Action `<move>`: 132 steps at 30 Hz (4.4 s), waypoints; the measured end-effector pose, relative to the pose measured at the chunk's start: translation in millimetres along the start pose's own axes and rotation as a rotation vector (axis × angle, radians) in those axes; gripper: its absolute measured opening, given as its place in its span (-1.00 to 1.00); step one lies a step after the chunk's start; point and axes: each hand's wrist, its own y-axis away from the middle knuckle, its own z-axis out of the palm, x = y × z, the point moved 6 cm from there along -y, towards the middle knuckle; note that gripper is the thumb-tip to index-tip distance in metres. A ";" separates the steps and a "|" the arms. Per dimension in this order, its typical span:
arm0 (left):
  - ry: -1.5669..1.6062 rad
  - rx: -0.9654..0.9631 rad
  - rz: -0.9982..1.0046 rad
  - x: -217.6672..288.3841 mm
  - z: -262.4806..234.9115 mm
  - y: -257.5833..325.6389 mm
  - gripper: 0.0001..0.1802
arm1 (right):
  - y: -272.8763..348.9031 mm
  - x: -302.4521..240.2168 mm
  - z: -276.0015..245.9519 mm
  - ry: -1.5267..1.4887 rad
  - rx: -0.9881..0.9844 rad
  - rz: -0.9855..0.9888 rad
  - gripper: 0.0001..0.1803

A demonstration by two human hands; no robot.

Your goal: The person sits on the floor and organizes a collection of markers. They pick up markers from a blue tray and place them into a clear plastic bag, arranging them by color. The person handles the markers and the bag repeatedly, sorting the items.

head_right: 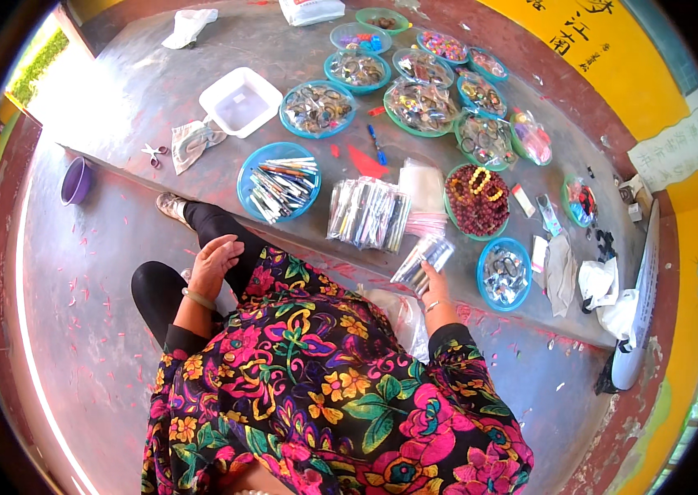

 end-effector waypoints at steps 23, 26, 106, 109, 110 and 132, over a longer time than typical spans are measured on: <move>-0.173 -0.034 0.049 4.2 5.1 2.6 -0.70 | -84.9 50.4 -54.1 0.218 0.497 0.232 -0.74; -0.182 -0.033 0.049 5.9 6.5 3.1 -0.69 | -96.9 45.8 -57.2 0.280 0.495 0.223 -0.73; 0.551 0.201 0.477 47.1 -75.4 69.5 -0.75 | 320.2 70.6 497.8 1.162 -1.427 -1.120 -0.84; 0.587 0.165 0.424 50.6 -74.6 65.9 -0.73 | 307.8 68.0 494.3 1.107 -1.391 -0.980 -0.82; 0.586 0.149 0.409 52.1 -73.0 65.9 -0.72 | 300.7 69.1 492.9 1.106 -1.379 -0.905 -0.83; 0.265 0.283 0.421 49.3 -58.9 56.4 -0.49 | 267.6 66.2 480.0 1.064 -1.336 -0.922 -0.94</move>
